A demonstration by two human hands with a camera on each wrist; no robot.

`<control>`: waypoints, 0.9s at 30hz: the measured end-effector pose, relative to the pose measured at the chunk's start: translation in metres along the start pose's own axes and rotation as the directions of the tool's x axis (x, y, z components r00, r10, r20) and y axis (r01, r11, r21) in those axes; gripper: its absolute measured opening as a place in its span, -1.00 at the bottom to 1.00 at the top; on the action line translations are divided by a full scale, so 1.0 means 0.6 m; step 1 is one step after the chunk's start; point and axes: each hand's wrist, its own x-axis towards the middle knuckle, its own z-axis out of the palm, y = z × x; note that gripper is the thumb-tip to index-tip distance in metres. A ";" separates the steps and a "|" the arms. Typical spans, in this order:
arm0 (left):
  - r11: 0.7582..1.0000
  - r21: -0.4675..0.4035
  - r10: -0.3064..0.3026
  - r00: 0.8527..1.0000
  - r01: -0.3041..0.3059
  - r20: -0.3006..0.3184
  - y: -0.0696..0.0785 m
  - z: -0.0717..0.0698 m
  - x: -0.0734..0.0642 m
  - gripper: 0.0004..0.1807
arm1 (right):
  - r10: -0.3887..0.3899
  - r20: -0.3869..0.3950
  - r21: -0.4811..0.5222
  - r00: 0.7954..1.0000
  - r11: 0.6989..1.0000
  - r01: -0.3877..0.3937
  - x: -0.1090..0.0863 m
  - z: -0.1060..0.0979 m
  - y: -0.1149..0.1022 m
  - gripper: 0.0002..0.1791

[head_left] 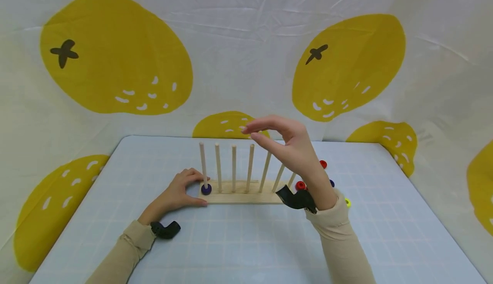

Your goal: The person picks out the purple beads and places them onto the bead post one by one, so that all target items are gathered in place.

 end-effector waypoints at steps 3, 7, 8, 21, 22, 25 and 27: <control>1.000 0.001 -0.005 1.000 0.005 0.004 -0.001 0.000 0.000 -0.30 | 0.004 -0.018 -0.008 1.000 1.000 -0.004 -0.012 -0.009 -0.002 -0.79; 1.000 -0.003 -0.007 1.000 0.007 0.006 -0.001 0.000 0.000 -0.30 | 0.024 -0.042 -0.027 0.999 0.999 -0.025 -0.029 -0.025 -0.006 -0.80; 1.000 -0.006 -0.006 1.000 0.006 0.006 -0.001 0.000 0.000 -0.30 | 0.030 -0.050 -0.032 0.998 0.999 -0.032 -0.034 -0.029 -0.006 -0.80; 1.000 -0.001 -0.027 0.999 0.027 0.020 0.001 0.000 0.000 -0.30 | 0.153 -0.221 -0.080 0.963 0.982 -0.174 -0.102 -0.096 0.005 -0.78; 1.000 0.000 -0.025 0.999 0.025 0.020 0.001 0.000 0.000 -0.30 | 0.176 -0.234 -0.090 0.956 0.976 -0.201 -0.107 -0.101 0.006 -0.78; 1.000 0.003 -0.028 0.999 0.028 0.023 0.000 0.001 0.000 -0.29 | 0.233 -0.268 -0.107 0.935 0.957 -0.269 -0.123 -0.117 0.012 -0.80; 1.000 0.005 -0.030 0.999 0.030 0.023 -0.001 0.000 0.000 -0.29 | 0.238 -0.283 -0.108 0.929 0.955 -0.278 -0.134 -0.128 0.018 -0.79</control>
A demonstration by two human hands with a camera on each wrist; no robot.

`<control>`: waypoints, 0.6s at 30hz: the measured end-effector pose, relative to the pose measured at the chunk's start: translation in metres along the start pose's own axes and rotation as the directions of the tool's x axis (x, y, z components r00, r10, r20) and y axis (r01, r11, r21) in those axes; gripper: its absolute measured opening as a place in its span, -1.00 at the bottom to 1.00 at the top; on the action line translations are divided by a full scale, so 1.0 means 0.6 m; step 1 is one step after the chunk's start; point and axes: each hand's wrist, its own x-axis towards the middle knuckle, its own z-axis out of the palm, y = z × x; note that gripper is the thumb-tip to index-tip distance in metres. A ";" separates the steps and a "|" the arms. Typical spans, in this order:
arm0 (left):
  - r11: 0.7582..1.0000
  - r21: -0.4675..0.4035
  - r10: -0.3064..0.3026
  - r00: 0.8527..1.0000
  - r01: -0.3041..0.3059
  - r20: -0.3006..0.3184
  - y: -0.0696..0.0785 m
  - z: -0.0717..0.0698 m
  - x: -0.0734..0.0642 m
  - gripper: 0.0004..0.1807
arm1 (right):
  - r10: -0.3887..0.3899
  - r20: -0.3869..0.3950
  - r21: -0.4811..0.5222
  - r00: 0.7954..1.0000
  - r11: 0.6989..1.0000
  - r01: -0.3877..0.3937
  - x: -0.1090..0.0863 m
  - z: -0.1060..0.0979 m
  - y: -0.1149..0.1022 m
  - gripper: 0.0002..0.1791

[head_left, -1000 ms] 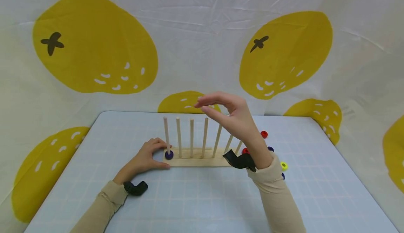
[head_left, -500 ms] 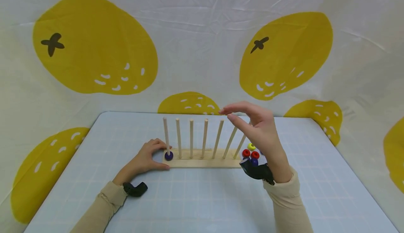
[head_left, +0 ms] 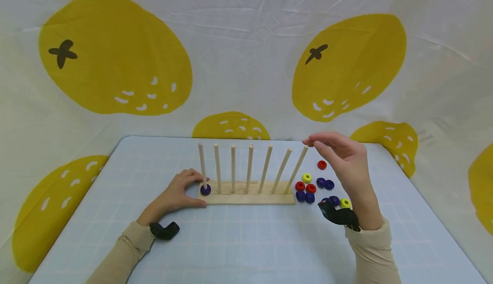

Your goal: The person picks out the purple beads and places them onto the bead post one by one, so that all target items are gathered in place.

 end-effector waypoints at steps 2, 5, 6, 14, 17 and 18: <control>1.000 0.000 -0.001 1.000 0.001 -0.001 0.000 0.000 0.000 -0.29 | 0.009 -0.019 0.004 1.000 1.000 -0.009 -0.004 -0.011 0.009 -0.79; 1.000 0.004 0.004 1.000 -0.004 -0.005 0.001 -0.001 0.000 -0.29 | 0.030 -0.042 0.009 0.999 1.000 -0.030 -0.011 -0.027 0.023 -0.78; 1.000 0.002 0.007 1.000 -0.007 -0.006 0.001 -0.001 0.000 -0.29 | 0.040 -0.050 0.008 0.998 0.999 -0.039 -0.013 -0.032 0.027 -0.78; 0.998 -0.006 0.062 0.998 -0.062 -0.024 -0.001 0.001 0.000 -0.32 | 0.133 -0.080 -0.040 0.988 0.990 -0.136 -0.032 -0.068 0.066 -0.75; 0.997 -0.008 0.075 0.997 -0.076 -0.033 -0.002 0.002 0.001 -0.33 | 0.173 -0.084 -0.050 0.981 0.983 -0.178 -0.040 -0.081 0.085 -0.73; 0.997 -0.008 0.078 0.996 -0.078 -0.034 -0.002 0.002 0.001 -0.33 | 0.185 -0.084 -0.051 0.979 0.980 -0.190 -0.042 -0.085 0.092 -0.73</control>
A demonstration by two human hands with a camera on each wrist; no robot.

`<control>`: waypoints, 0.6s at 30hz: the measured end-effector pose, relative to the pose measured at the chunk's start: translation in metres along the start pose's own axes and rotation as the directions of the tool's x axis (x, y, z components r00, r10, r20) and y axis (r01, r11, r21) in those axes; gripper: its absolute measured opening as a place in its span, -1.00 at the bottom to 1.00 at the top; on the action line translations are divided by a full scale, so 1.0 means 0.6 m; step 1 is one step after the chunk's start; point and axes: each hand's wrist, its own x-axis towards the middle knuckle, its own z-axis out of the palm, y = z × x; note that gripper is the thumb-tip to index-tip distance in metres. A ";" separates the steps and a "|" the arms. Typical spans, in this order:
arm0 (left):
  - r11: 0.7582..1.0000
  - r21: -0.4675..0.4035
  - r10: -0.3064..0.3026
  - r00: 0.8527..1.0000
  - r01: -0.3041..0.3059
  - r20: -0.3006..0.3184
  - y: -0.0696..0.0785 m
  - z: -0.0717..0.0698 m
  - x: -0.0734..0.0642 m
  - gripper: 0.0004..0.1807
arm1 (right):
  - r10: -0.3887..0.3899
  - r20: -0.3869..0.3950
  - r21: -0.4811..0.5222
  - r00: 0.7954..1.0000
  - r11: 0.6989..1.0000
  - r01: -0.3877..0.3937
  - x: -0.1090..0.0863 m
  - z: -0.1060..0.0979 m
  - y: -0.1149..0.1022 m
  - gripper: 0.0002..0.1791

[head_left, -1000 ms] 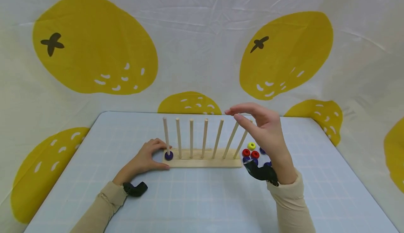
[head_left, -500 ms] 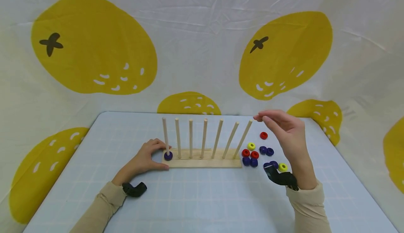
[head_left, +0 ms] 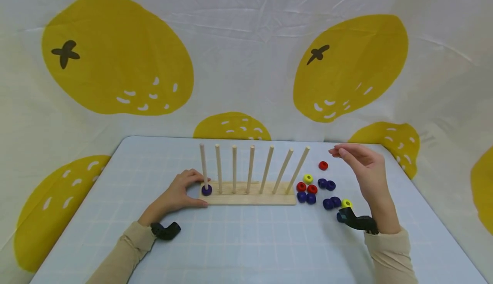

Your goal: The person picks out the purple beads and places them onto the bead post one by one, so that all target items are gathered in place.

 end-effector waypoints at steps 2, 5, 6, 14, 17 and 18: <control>1.000 0.003 0.001 1.000 -0.001 -0.001 0.000 -0.001 0.000 -0.32 | 0.023 0.003 0.001 1.000 1.000 -0.023 0.000 -0.006 0.017 -0.71; 1.000 0.006 -0.004 1.000 0.004 0.001 0.000 0.000 0.000 -0.32 | 0.074 0.004 0.017 0.997 0.997 -0.074 0.002 -0.017 0.045 -0.68; 1.000 0.004 -0.008 1.000 0.008 0.003 0.001 0.000 0.000 -0.32 | 0.098 0.002 0.020 0.995 0.995 -0.098 0.003 -0.021 0.054 -0.67; 1.000 0.001 -0.004 1.000 0.004 -0.003 0.003 0.000 -0.003 -0.33 | 0.296 0.101 -0.129 0.950 0.951 -0.282 -0.003 -0.046 0.120 -0.57; 1.000 0.004 -0.012 1.000 0.012 0.001 0.003 0.000 -0.003 -0.32 | 0.371 0.134 -0.204 0.919 0.918 -0.341 -0.010 -0.054 0.133 -0.48; 1.000 0.007 -0.016 1.000 0.016 0.003 0.003 0.000 -0.003 -0.31 | 0.398 0.144 -0.222 0.906 0.905 -0.362 -0.012 -0.057 0.136 -0.45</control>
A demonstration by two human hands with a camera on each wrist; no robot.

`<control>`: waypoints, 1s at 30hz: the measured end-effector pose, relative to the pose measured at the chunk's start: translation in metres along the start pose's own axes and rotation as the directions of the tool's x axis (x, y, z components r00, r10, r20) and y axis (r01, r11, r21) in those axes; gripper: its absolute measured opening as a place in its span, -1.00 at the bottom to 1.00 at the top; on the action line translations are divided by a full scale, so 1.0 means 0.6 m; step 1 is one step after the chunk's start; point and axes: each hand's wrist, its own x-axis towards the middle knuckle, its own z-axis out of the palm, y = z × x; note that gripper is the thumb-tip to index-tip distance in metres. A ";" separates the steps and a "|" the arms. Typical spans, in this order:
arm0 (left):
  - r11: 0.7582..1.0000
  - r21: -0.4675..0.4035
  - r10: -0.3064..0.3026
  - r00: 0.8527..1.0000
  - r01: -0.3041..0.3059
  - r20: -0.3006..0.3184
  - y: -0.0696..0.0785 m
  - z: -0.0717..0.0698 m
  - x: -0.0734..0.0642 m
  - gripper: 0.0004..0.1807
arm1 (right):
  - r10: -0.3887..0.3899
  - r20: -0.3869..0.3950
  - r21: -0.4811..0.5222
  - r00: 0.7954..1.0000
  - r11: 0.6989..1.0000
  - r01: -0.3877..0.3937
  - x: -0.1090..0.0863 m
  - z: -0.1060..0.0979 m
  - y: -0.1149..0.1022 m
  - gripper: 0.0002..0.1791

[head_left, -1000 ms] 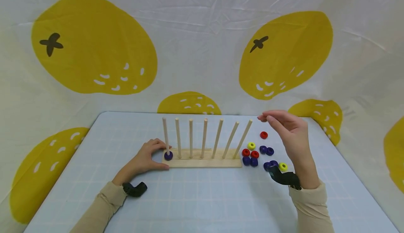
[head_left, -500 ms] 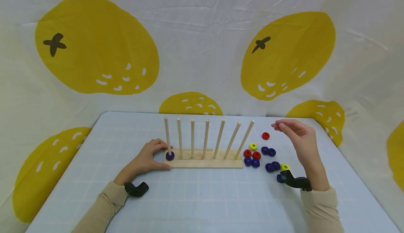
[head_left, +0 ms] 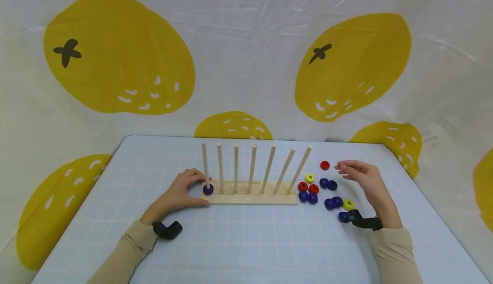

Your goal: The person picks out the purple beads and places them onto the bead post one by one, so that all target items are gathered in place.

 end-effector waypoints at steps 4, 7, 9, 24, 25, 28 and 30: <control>1.000 0.001 -0.014 1.000 0.014 0.002 0.001 -0.001 0.002 -0.31 | 0.091 0.072 -0.034 0.993 0.995 -0.089 0.000 -0.005 0.017 -0.40; 1.000 0.001 -0.013 1.000 0.013 0.007 0.002 -0.002 0.003 -0.31 | 0.145 0.144 -0.063 0.979 0.989 -0.138 0.003 -0.004 0.027 -0.45; 1.000 0.005 -0.017 1.000 0.017 0.009 0.003 -0.002 0.003 -0.30 | 0.173 0.194 -0.086 0.965 0.983 -0.159 0.005 -0.002 0.032 -0.48; 1.000 0.025 -0.018 1.000 0.018 0.011 0.002 -0.004 0.001 -0.30 | 0.220 0.287 -0.155 0.932 0.971 -0.181 0.009 0.009 0.038 -0.53; 1.000 0.022 -0.017 1.000 0.017 0.010 0.002 -0.004 0.001 -0.30 | 0.223 0.285 -0.157 0.932 0.970 -0.184 0.009 0.009 0.038 -0.53; 1.000 0.021 -0.011 1.000 0.011 0.006 0.001 -0.003 0.001 -0.31 | 0.230 0.278 -0.164 0.933 0.968 -0.190 0.009 0.010 0.038 -0.53; 1.000 0.019 -0.007 1.000 0.007 0.006 0.001 -0.002 0.001 -0.31 | 0.240 0.269 -0.172 0.933 0.965 -0.198 0.009 0.011 0.038 -0.52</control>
